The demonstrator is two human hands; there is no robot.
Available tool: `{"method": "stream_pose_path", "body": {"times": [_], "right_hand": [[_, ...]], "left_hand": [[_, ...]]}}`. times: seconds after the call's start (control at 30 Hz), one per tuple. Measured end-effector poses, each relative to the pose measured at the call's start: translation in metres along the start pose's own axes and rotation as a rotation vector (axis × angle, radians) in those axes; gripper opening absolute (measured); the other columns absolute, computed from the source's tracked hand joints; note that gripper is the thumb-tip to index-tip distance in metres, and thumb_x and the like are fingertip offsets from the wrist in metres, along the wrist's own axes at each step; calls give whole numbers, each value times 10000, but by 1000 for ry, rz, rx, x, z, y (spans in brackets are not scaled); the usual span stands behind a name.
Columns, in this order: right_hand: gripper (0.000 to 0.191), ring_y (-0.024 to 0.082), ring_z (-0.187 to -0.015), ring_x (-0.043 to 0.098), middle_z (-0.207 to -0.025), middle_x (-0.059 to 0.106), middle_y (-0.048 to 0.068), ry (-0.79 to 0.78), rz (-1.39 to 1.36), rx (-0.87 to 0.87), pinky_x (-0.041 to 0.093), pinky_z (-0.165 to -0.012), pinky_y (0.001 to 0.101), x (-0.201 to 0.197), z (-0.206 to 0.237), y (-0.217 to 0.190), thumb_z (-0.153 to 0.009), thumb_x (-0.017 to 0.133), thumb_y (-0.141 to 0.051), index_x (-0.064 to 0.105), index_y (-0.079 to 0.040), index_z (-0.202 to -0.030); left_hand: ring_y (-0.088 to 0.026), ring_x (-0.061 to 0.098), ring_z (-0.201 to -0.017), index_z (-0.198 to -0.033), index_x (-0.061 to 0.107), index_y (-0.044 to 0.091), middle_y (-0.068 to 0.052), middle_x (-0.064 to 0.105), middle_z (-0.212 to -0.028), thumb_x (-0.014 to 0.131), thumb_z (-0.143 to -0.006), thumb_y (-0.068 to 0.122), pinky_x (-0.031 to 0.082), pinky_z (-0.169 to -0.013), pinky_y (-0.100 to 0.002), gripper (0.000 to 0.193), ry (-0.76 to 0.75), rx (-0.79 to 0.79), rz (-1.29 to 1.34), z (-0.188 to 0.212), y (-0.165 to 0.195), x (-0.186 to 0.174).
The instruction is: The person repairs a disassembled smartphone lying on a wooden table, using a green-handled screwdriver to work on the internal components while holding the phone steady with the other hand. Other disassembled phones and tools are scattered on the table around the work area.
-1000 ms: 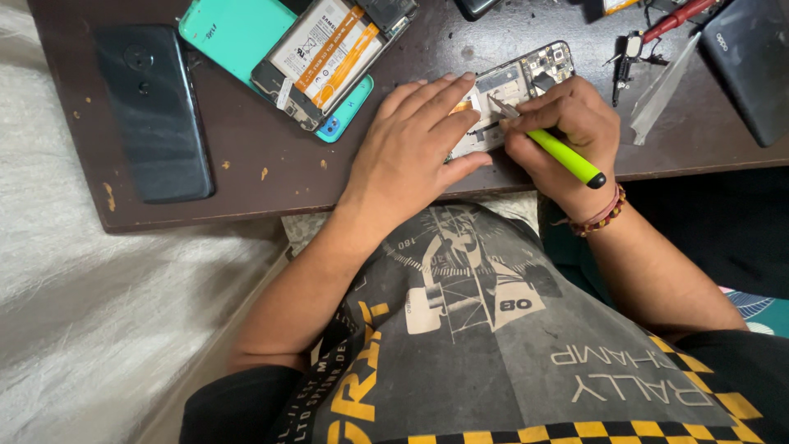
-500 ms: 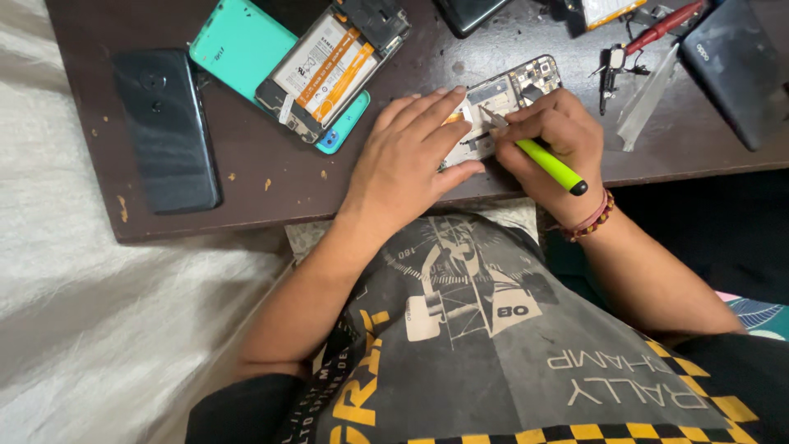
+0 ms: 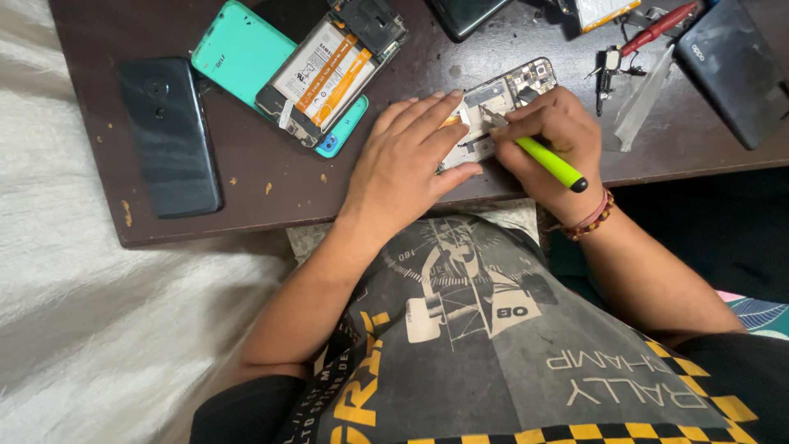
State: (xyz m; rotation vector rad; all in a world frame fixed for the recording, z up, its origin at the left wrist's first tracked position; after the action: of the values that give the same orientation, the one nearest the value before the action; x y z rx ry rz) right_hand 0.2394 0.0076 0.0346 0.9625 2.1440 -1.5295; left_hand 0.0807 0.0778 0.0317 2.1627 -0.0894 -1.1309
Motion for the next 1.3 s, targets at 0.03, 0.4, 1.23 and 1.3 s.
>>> {"method": "stream_pose_path", "body": {"times": [0.03, 0.4, 1.23, 1.3], "right_hand": [[199, 199, -905, 670, -1057, 689, 121, 12, -4, -19, 528, -783, 273, -2, 1, 1, -909, 853, 27, 676, -40, -969], [225, 183, -886, 681, -952, 703, 100, -2, -75, 5, 530, -785, 259, -8, 3, 10, -901, 864, 34, 656, -44, -937], [228, 203, -902, 706, -1028, 675, 110, 1, 86, -19, 550, -780, 277, -4, 3, -9, -870, 895, 40, 700, -47, -949], [226, 202, -906, 709, -1024, 671, 109, 4, 87, -18, 551, -777, 277, -3, 3, -10, -876, 897, 38, 701, -47, -951]], "left_hand": [[-298, 537, -1363, -1163, 702, 30, -142, 588, -1452, 796, -910, 384, 381, -1176, -468, 446, 3, 2, 1, 0, 0, 0], [-304, 536, -1363, -1165, 704, 32, -149, 584, -1455, 802, -911, 380, 385, -1173, -466, 442, -1, 2, 21, 0, 2, -2], [-303, 527, -1381, -1183, 704, 24, -156, 580, -1461, 792, -927, 383, 372, -1182, -463, 450, -11, -8, 15, 0, 3, -1], [-303, 526, -1384, -1185, 703, 23, -157, 579, -1464, 790, -931, 385, 372, -1184, -462, 450, -13, -8, 13, 0, 3, -1]]}}
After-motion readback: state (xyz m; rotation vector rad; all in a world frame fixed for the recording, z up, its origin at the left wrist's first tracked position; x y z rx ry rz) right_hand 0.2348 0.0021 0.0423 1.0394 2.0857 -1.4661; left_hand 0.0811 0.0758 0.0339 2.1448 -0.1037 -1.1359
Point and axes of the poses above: each hand's wrist, its own z-axis away from the middle knuckle, its own x-axis out of the palm, y = z × x, the point moved 9 cm from there along -z, towards the middle knuckle
